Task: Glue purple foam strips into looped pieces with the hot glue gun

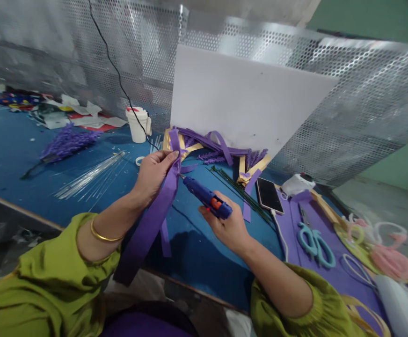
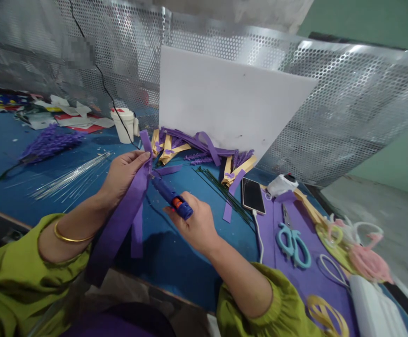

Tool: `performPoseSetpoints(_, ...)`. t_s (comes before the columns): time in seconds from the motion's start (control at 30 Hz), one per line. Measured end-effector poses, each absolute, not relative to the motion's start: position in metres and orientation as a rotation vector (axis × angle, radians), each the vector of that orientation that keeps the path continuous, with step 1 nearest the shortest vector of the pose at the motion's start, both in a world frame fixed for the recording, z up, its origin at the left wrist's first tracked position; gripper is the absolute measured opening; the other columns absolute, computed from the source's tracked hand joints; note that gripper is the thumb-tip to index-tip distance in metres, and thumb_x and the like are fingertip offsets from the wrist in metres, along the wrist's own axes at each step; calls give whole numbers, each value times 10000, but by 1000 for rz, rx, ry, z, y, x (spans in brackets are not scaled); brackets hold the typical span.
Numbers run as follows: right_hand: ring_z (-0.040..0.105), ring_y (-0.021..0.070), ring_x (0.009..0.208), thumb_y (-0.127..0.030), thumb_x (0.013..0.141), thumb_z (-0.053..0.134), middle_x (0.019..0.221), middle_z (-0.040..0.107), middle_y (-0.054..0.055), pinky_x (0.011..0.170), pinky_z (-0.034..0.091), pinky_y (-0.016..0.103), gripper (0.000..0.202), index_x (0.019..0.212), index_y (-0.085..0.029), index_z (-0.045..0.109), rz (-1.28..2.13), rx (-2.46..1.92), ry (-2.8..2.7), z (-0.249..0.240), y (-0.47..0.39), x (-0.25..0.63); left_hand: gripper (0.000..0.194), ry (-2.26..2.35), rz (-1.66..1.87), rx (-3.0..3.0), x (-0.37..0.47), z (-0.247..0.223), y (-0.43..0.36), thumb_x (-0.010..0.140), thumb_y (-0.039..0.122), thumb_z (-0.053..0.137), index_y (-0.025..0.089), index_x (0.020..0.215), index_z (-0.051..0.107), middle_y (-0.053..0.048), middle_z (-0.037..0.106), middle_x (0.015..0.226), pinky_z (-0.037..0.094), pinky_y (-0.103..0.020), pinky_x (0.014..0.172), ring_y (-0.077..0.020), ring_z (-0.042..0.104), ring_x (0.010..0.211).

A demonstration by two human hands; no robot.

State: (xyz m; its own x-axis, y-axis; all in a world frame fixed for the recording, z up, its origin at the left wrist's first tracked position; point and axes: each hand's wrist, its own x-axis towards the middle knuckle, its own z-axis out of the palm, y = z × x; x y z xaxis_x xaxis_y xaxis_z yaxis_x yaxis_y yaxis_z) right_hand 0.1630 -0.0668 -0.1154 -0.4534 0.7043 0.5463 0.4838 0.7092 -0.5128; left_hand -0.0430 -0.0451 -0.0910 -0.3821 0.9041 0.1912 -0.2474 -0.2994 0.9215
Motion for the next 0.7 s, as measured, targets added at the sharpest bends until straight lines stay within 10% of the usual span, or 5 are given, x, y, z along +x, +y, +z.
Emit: performPoseSetpoints(0.7, 360, 113, 525, -383, 926, 565, 604, 397, -53, 511, 279, 254, 329, 701, -243, 370, 322, -826, -2187, -116, -68, 162, 298, 1063, 1849, 939, -48, -90, -41, 664, 423, 870, 175, 777, 748, -12, 723, 732, 482, -242, 609, -121, 594, 620)
